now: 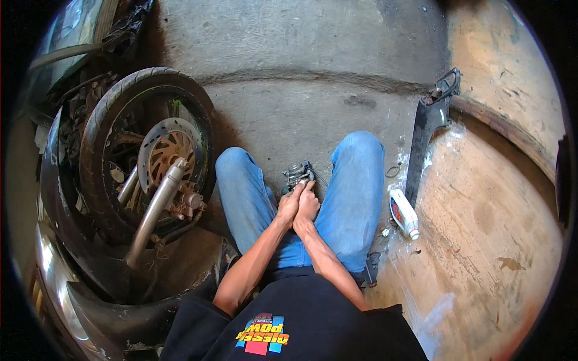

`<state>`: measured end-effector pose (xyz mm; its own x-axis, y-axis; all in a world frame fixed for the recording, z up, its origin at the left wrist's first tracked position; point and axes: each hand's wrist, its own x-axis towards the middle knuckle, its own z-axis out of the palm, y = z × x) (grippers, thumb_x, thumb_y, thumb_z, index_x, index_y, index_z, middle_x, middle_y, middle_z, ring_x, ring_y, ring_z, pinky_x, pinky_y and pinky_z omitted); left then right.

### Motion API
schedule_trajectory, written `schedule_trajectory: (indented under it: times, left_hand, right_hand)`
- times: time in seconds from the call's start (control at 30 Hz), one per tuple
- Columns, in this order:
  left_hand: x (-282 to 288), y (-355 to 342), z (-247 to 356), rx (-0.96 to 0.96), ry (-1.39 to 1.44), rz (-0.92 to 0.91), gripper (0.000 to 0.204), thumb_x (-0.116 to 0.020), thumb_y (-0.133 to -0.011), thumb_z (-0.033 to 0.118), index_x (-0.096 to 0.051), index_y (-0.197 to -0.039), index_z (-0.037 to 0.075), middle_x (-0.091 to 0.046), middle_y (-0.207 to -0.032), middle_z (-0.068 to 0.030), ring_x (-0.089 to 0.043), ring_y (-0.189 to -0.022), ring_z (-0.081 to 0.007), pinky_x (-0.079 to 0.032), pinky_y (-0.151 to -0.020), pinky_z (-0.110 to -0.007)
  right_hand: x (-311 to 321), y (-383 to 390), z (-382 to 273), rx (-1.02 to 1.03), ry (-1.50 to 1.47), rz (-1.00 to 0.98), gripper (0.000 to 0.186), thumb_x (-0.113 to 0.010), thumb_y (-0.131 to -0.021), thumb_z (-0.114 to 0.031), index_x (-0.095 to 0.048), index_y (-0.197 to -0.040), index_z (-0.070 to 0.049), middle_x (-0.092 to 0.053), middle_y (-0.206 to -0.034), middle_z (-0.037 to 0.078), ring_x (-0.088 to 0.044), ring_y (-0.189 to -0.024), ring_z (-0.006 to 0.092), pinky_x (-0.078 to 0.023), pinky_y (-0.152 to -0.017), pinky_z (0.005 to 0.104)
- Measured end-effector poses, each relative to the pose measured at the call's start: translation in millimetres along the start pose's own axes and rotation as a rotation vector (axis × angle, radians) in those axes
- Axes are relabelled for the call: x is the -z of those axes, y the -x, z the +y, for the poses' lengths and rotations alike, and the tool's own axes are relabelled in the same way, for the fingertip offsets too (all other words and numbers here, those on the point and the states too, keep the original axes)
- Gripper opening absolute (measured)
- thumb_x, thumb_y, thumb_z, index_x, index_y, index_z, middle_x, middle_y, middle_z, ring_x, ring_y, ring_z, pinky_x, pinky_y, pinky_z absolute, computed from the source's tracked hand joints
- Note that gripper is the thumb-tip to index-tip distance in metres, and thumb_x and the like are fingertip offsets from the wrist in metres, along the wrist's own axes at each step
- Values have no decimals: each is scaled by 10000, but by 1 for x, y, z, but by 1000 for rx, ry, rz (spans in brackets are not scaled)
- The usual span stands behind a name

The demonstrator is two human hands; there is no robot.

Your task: Dismantling and inspecting a motorcycle carburetor.

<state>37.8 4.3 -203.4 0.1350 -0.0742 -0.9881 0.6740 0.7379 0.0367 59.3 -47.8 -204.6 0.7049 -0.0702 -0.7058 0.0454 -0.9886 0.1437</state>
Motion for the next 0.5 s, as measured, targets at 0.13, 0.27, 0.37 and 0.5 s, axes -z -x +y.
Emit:
schedule_trajectory:
  times: [0.13,0.27,0.37,0.5]
  left_hand:
    - [-2,5,8,33,58,-20,584,-665,-958,535,-706,-1177,-4,-714,-1007,-80,-683,-845,-196,-567,-767,-364]
    - [-6,7,13,61,33,5,606,-676,-947,539,-701,-1176,-21,-718,-1022,-92,-688,-852,-205,-570,-771,-368]
    - [-11,11,17,67,36,20,628,-681,-943,539,-697,-1160,-49,-721,-1036,-108,-691,-854,-215,-570,-773,-373]
    - [-8,9,16,79,-33,99,648,-687,-938,537,-694,-1139,-79,-728,-1046,-131,-697,-864,-234,-571,-786,-388]
  right_hand:
    - [0,-2,-2,17,2,107,203,-530,-1034,-170,-490,-1195,-52,-733,-760,74,-747,-647,249,-607,-562,376]
    - [-5,-8,1,-11,-88,34,323,-504,-1039,-174,-475,-1305,7,-734,-789,148,-745,-701,333,-606,-594,456]
    - [-11,-13,2,-6,-125,15,318,-503,-1039,-169,-477,-1299,11,-732,-779,155,-744,-696,335,-606,-587,457]
    - [-14,-11,2,5,-171,-23,310,-502,-1038,-161,-479,-1291,17,-730,-766,164,-744,-689,337,-605,-578,457]
